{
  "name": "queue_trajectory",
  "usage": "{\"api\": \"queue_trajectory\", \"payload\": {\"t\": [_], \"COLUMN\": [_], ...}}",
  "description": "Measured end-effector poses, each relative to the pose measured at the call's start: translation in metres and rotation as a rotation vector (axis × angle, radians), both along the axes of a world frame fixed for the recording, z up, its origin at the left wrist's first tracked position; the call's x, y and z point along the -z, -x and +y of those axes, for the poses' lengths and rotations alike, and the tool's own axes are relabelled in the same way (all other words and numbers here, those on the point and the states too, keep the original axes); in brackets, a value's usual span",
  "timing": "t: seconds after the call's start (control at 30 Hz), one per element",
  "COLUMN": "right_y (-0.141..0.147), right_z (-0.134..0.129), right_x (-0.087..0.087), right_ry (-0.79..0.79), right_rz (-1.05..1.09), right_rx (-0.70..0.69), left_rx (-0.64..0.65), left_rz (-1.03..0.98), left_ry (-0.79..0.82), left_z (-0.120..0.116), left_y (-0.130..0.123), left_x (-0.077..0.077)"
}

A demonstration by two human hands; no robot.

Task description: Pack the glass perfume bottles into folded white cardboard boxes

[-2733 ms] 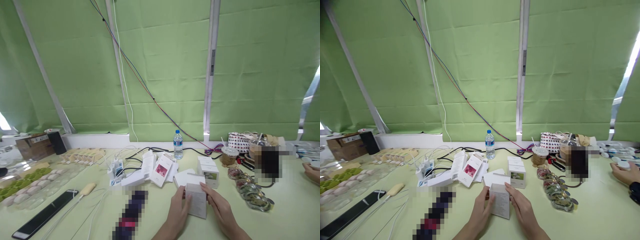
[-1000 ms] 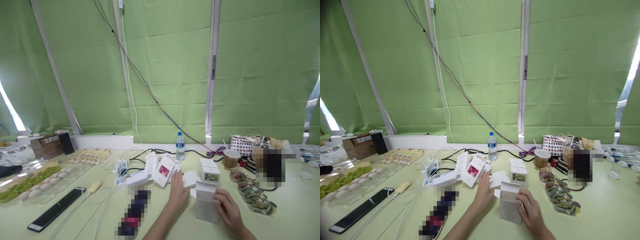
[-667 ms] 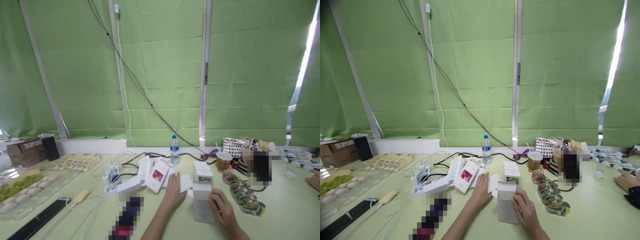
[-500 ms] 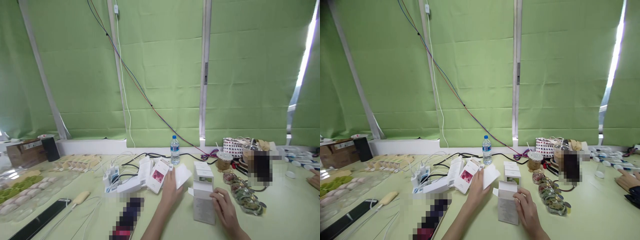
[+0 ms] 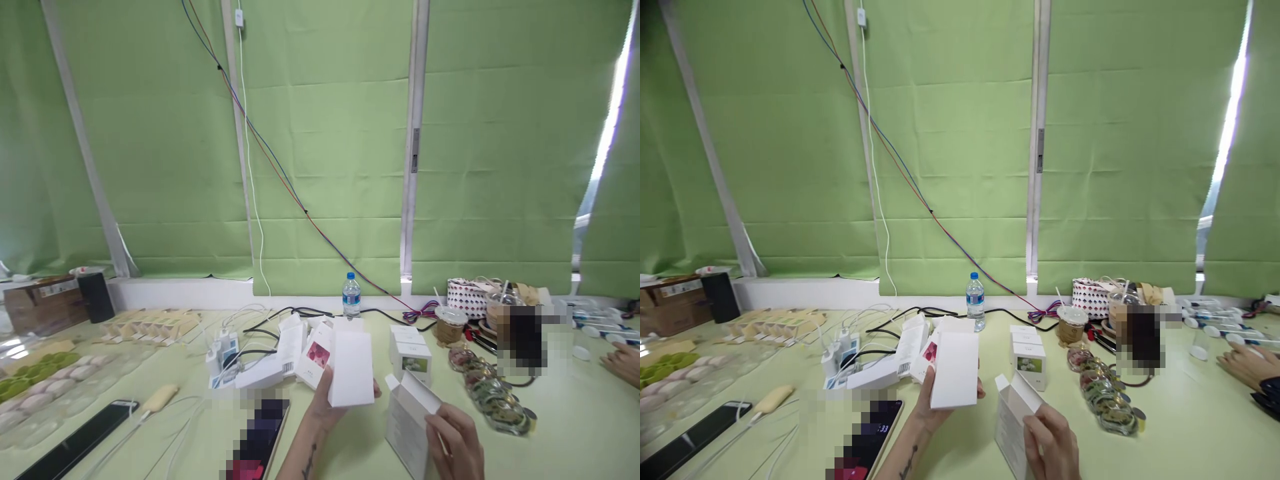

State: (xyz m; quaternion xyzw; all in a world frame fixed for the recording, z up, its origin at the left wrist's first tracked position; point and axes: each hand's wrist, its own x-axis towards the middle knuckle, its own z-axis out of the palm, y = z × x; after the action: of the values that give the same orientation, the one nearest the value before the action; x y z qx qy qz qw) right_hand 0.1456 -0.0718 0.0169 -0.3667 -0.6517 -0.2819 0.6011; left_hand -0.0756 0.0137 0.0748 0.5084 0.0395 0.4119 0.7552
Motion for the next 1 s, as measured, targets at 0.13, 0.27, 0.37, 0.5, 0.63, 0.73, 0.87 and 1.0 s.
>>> {"api": "queue_trajectory", "payload": {"t": [0.13, 0.27, 0.37, 0.5, 0.63, 0.73, 0.87, 1.0], "right_y": [-0.01, -0.012, -0.014, -0.029, -0.042, -0.041, -0.033, -0.021], "right_z": [-0.005, -0.011, -0.01, -0.002, 0.004, 0.004, 0.002, -0.007], "right_x": [0.0, -0.004, -0.011, -0.025, -0.032, -0.027, -0.019, -0.027], "right_ry": [0.177, 0.237, 0.295, 0.406, 0.517, 0.561, 0.532, 0.51], "right_rz": [0.001, -0.116, -0.176, -0.282, -0.275, -0.243, -0.16, 0.027], "right_rx": [0.105, 0.1, 0.101, 0.05, -0.011, -0.03, -0.009, -0.076], "left_rx": [-0.082, -0.242, -0.297, -0.333, -0.458, -0.566, -0.815, -0.929], "left_rz": [0.091, 0.177, 0.178, 0.142, 0.144, 0.256, 0.5, 0.682], "left_ry": [-0.022, -0.049, -0.044, -0.035, -0.131, -0.265, -0.562, -0.902], "left_z": [0.001, 0.001, -0.001, -0.004, -0.008, -0.013, -0.02, -0.026], "left_y": [0.0, 0.0, -0.003, -0.01, -0.015, -0.018, -0.021, -0.03], "left_x": [0.003, 0.005, 0.002, -0.002, -0.007, -0.009, -0.002, 0.015]}}
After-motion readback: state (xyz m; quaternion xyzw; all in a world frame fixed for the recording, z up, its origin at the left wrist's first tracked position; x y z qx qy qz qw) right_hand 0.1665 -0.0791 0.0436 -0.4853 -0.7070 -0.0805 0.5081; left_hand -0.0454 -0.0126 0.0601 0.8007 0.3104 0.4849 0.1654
